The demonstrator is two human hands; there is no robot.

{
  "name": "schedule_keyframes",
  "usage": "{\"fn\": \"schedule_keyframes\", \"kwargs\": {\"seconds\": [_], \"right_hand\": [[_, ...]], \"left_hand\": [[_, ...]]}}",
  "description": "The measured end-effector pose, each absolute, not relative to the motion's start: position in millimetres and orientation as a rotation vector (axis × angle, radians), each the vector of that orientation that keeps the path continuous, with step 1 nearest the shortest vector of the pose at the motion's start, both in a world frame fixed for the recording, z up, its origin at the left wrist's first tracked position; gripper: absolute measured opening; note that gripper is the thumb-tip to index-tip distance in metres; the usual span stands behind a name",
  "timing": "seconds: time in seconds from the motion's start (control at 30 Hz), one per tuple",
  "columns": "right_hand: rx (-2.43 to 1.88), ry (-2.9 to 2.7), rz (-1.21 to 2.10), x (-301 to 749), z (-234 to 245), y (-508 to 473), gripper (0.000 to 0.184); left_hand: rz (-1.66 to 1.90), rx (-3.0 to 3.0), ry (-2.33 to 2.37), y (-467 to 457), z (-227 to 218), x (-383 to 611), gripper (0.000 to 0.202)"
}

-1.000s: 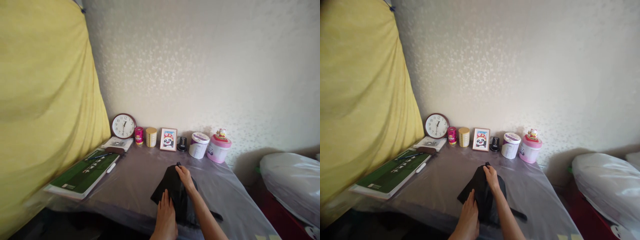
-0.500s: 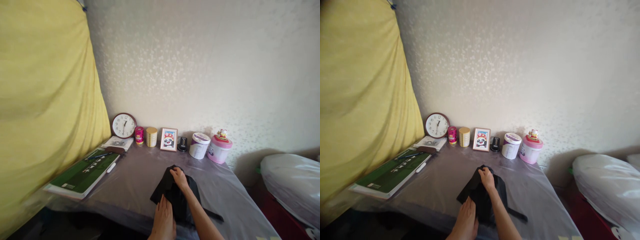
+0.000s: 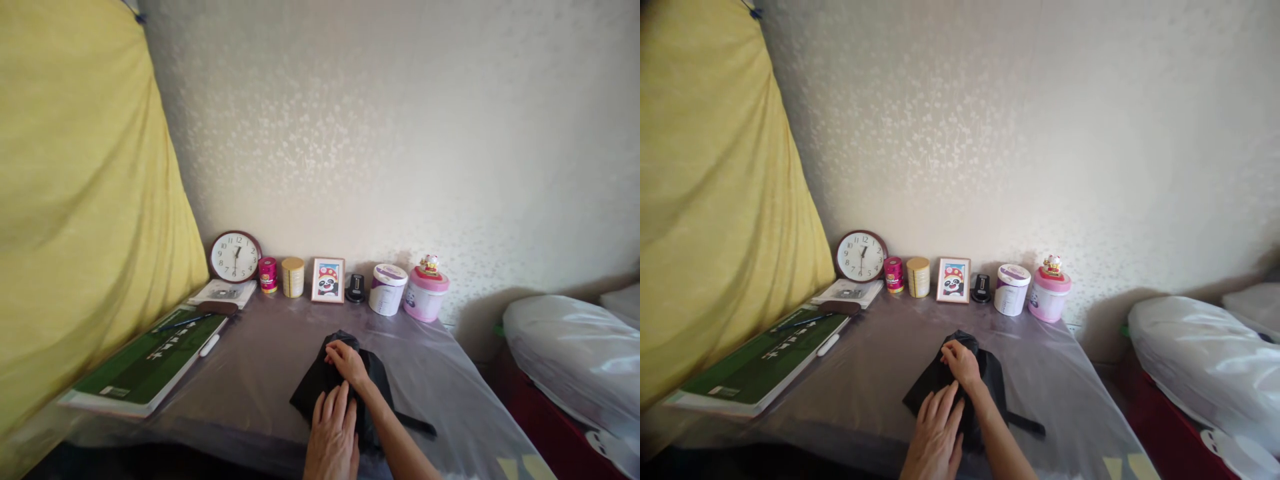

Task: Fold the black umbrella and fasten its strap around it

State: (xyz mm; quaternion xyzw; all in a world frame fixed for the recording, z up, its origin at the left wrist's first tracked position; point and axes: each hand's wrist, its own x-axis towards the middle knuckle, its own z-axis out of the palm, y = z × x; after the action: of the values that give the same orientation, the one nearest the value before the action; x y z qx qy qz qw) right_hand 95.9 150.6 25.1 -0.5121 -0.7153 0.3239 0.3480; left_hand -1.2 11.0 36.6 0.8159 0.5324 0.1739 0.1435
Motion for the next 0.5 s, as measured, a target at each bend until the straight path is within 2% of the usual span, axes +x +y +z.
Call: {"fn": "schedule_keyframes", "kwargs": {"seconds": [0.17, 0.4, 0.5], "right_hand": [[-1.275, -1.959, 0.779, 98, 27, 145, 0.028], [-1.261, -2.132, 0.698, 95, 39, 133, 0.025], [-1.169, -2.206, 0.637, 98, 42, 122, 0.025]], "left_hand": [[0.415, 2.384, 1.462, 15, 43, 2, 0.05], [0.453, 2.296, 1.618, 24, 8, 0, 0.064], [0.389, 2.284, 1.687, 27, -3, 1, 0.064]]}}
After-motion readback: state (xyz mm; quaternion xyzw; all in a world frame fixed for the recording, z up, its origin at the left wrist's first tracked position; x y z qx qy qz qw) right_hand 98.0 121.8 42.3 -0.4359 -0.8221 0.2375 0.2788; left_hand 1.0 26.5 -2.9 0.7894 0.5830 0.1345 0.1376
